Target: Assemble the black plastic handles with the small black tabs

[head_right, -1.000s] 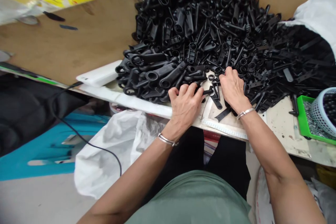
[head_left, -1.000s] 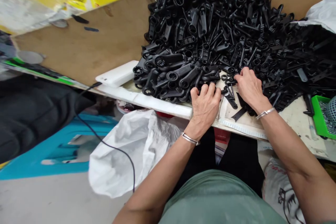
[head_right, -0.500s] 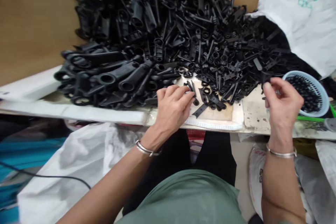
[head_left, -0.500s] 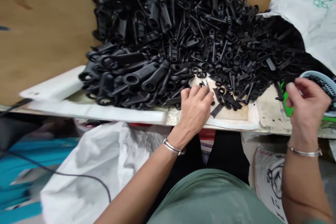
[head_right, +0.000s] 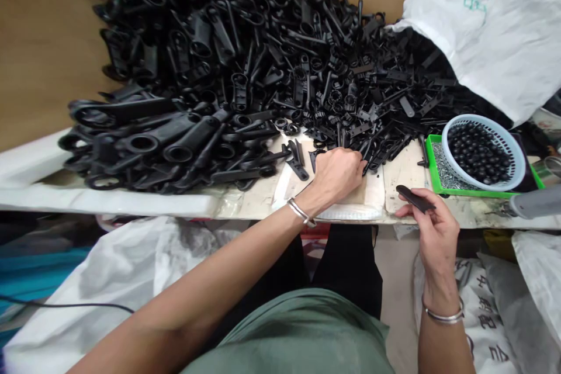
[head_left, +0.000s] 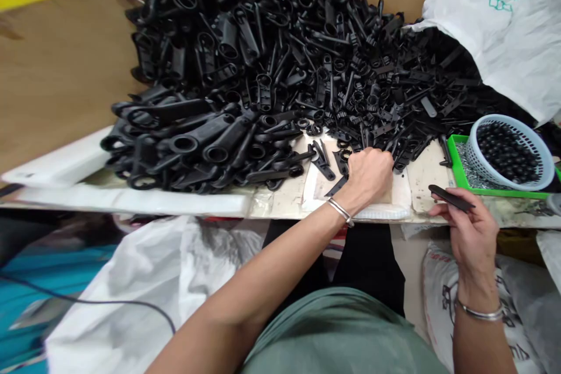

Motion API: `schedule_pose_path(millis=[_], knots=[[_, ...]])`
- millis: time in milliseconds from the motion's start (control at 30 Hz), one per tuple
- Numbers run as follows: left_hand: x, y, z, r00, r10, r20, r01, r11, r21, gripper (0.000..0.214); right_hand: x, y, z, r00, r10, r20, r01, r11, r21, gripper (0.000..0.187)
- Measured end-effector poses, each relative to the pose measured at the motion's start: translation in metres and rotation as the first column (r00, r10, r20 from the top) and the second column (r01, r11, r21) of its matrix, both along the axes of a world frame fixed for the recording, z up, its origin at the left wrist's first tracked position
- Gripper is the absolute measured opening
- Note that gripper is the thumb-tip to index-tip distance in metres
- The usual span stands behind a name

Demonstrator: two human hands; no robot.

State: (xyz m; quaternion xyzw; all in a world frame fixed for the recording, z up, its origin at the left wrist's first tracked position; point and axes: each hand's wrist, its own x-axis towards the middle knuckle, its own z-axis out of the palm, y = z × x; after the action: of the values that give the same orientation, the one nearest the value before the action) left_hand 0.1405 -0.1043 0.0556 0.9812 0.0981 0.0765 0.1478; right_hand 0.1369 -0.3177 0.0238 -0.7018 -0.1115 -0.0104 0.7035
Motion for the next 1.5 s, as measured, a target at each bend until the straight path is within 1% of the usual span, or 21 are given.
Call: schedule_pose_path(millis=[100,200,300,433,500,567,667,733,767,800,833,867,900,933,967,1000,1033,1133,1267,1367,1500], knots=[[-0.003,0.009,0.007,0.999,0.049,0.017,-0.049,0.999,0.001,0.027,0.0,0.005,-0.001,0.995,0.094,-0.039,-0.09,0.991,0.097,0.021],[-0.022,0.025,0.018,0.988,0.062,0.143,-0.083,0.986,0.146,0.028,0.0,0.015,-0.002,0.995,0.089,-0.037,-0.085,0.991,0.105,0.018],[-0.053,0.041,0.024,0.966,-0.037,0.255,-0.063,0.926,0.372,0.027,-0.002,0.029,0.0,0.996,0.085,-0.014,-0.083,0.991,0.103,0.03],[-0.097,0.05,0.019,0.951,-0.207,0.231,0.076,0.877,0.475,0.022,-0.011,0.051,0.01,0.983,0.182,0.036,-0.183,0.983,0.022,0.016],[-0.114,0.051,0.015,0.96,-0.245,0.137,0.16,0.878,0.451,0.021,-0.018,0.062,0.016,0.95,0.302,0.084,-0.293,0.951,-0.098,0.007],[-0.127,0.053,0.011,0.958,-0.278,0.069,0.229,0.888,0.399,0.022,-0.026,0.072,0.02,0.896,0.441,0.05,-0.425,0.885,-0.191,0.004],[-0.139,0.057,0.001,0.943,-0.288,0.164,0.251,0.943,0.218,0.021,-0.039,0.087,0.022,0.829,0.542,-0.137,-0.556,0.826,-0.095,0.008],[-0.144,0.058,-0.009,0.92,-0.128,0.371,0.168,0.983,-0.077,0.015,-0.047,0.096,0.019,0.817,0.535,-0.213,-0.543,0.839,0.025,0.014],[-0.146,0.057,-0.015,0.889,0.025,0.457,0.124,0.948,-0.294,0.015,-0.05,0.1,0.018,0.826,0.516,-0.229,-0.514,0.855,0.072,0.017],[-0.147,0.055,-0.02,0.851,0.193,0.488,0.108,0.845,-0.523,0.021,-0.053,0.104,0.017,0.835,0.497,-0.236,-0.485,0.867,0.111,0.019],[-0.148,0.052,-0.025,0.828,0.328,0.454,0.126,0.681,-0.722,0.031,-0.056,0.108,0.016,0.84,0.483,-0.245,-0.46,0.875,0.15,0.02],[-0.149,0.048,-0.028,0.834,0.401,0.379,0.16,0.482,-0.861,0.04,-0.059,0.113,0.015,0.841,0.476,-0.256,-0.441,0.878,0.184,0.021],[-0.149,0.044,-0.03,0.86,0.412,0.301,0.191,0.287,-0.939,0.046,-0.062,0.117,0.015,0.837,0.478,-0.267,-0.434,0.876,0.208,0.021],[-0.149,0.039,-0.03,0.891,0.384,0.241,0.21,0.122,-0.97,0.048,-0.064,0.121,0.015,0.827,0.49,-0.275,-0.441,0.869,0.222,0.022],[-0.148,0.035,-0.029,0.915,0.35,0.201,0.215,-0.001,-0.977,0.049,-0.067,0.125,0.016,0.815,0.506,-0.282,-0.454,0.86,0.231,0.022],[-0.147,0.032,-0.027,0.927,0.332,0.174,0.213,-0.085,-0.973,0.047,-0.069,0.129,0.016,0.803,0.521,-0.29,-0.467,0.851,0.239,0.021],[-0.146,0.031,-0.025,0.928,0.336,0.163,0.219,-0.136,-0.966,0.046,-0.071,0.133,0.017,0.791,0.535,-0.296,-0.478,0.843,0.247,0.021],[-0.142,0.032,-0.02,0.896,0.402,0.191,0.281,-0.178,-0.943,0.044,-0.073,0.139,0.016,0.797,0.536,-0.278,-0.474,0.841,0.26,0.021],[-0.14,0.037,-0.023,0.837,0.518,0.177,0.313,-0.189,-0.931,0.04,-0.069,0.139,0.013,0.93,0.339,-0.144,-0.319,0.936,0.148,0.02],[-0.138,0.035,-0.029,0.829,0.536,0.161,0.313,-0.206,-0.927,0.041,-0.07,0.14,0.014,0.959,0.279,-0.043,-0.277,0.96,0.041,0.013],[-0.136,0.031,-0.033,0.821,0.523,0.228,0.345,-0.136,-0.929,0.041,-0.073,0.15,0.015,0.957,0.291,0.024,-0.29,0.957,-0.024,0.01]])
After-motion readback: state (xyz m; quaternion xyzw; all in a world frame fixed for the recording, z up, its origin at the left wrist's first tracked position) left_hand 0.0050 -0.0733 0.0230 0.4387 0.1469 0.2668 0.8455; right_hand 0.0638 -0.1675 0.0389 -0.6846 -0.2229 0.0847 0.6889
